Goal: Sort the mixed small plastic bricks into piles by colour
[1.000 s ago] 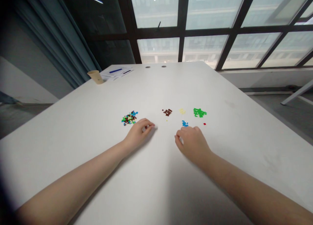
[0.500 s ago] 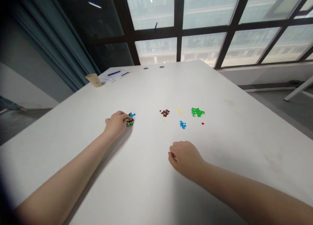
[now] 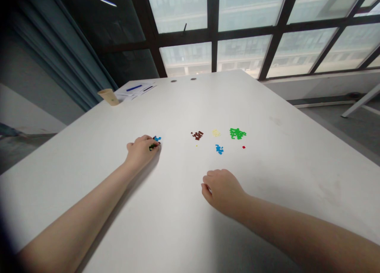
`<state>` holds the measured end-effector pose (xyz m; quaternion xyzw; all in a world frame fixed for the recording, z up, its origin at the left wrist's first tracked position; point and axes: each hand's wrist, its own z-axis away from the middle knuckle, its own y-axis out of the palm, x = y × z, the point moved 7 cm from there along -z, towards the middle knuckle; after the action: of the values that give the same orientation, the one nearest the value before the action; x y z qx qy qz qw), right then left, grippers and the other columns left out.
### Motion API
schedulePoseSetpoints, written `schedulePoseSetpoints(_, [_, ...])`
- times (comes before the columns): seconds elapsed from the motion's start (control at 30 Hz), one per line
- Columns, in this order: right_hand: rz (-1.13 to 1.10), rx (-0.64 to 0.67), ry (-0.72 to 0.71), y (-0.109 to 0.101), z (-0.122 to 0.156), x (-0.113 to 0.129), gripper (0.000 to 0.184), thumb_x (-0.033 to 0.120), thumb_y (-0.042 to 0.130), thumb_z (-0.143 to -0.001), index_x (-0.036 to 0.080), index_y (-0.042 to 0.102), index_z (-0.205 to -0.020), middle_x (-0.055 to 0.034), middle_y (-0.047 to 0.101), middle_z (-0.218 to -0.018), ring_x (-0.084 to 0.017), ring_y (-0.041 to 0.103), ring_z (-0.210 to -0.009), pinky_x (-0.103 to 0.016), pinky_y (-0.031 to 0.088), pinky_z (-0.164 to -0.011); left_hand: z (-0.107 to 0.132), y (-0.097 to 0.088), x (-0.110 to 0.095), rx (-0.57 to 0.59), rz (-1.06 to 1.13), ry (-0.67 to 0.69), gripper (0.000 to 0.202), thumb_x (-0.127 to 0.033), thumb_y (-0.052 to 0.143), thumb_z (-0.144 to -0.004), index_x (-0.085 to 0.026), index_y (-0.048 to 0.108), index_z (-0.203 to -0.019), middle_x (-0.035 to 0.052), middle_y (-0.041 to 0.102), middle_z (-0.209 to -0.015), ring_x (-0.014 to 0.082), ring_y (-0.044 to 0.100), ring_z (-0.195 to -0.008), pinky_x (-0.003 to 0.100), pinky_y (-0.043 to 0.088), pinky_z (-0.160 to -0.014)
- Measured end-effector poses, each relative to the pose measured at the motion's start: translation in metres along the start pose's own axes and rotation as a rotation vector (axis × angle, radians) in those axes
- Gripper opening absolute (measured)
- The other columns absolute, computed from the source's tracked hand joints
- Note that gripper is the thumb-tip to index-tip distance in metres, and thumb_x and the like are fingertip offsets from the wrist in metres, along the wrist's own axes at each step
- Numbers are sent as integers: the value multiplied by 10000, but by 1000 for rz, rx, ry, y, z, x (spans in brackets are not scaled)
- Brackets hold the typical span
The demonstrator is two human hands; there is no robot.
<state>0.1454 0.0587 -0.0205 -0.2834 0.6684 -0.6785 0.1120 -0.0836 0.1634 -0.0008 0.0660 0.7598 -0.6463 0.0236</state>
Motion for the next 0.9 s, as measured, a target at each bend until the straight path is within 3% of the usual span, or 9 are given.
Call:
schedulePoseSetpoints(0.2, [4,-2,0,0,-1,0,239,197,405,-784,171,453,-551,11,497,-582,-100,363,-552,-272,193,-560,1,0,-5,-36,-93,37,248,-234,414,-806,-209,660,-781,75,587,-1001,255,463,-941,406,278,-762])
schedulePoseSetpoints(0.33, [4,7,-2,1,0,0,243,197,401,-786,171,448,-549,13,493,-578,-99,361,-548,-274,191,-557,3,-1,-10,-67,-124,66,265,-236,377,-829,-182,636,-844,96,593,-1002,260,473,-944,389,296,-741])
schedulePoseSetpoints(0.53, [8,12,-3,1,0,-1,240,200,400,-787,174,459,-556,12,501,-584,-101,366,-548,-276,190,-557,3,-9,-17,-122,15,120,244,-239,379,-820,-142,602,-837,116,606,-885,249,500,-865,364,345,-726])
schedulePoseSetpoints(0.67, [10,12,-4,0,0,-1,243,201,407,-788,175,467,-554,9,507,-583,-102,377,-549,-277,193,-560,7,-4,-32,8,540,98,131,-246,479,-778,-160,576,-761,41,583,-721,161,506,-696,290,378,-674])
schedulePoseSetpoints(0.8, [21,14,-7,1,0,-1,240,207,412,-792,177,483,-564,5,519,-594,-104,389,-552,-277,195,-562,29,26,-64,375,1394,-116,94,-223,601,-727,-141,583,-768,22,603,-747,83,526,-633,190,408,-599])
schedulePoseSetpoints(0.9, [32,12,-3,1,0,-1,245,202,408,-796,178,489,-566,5,522,-596,-106,397,-555,-272,202,-568,54,46,-88,649,1793,-362,94,-185,631,-729,-112,598,-778,35,622,-778,41,551,-607,127,440,-575])
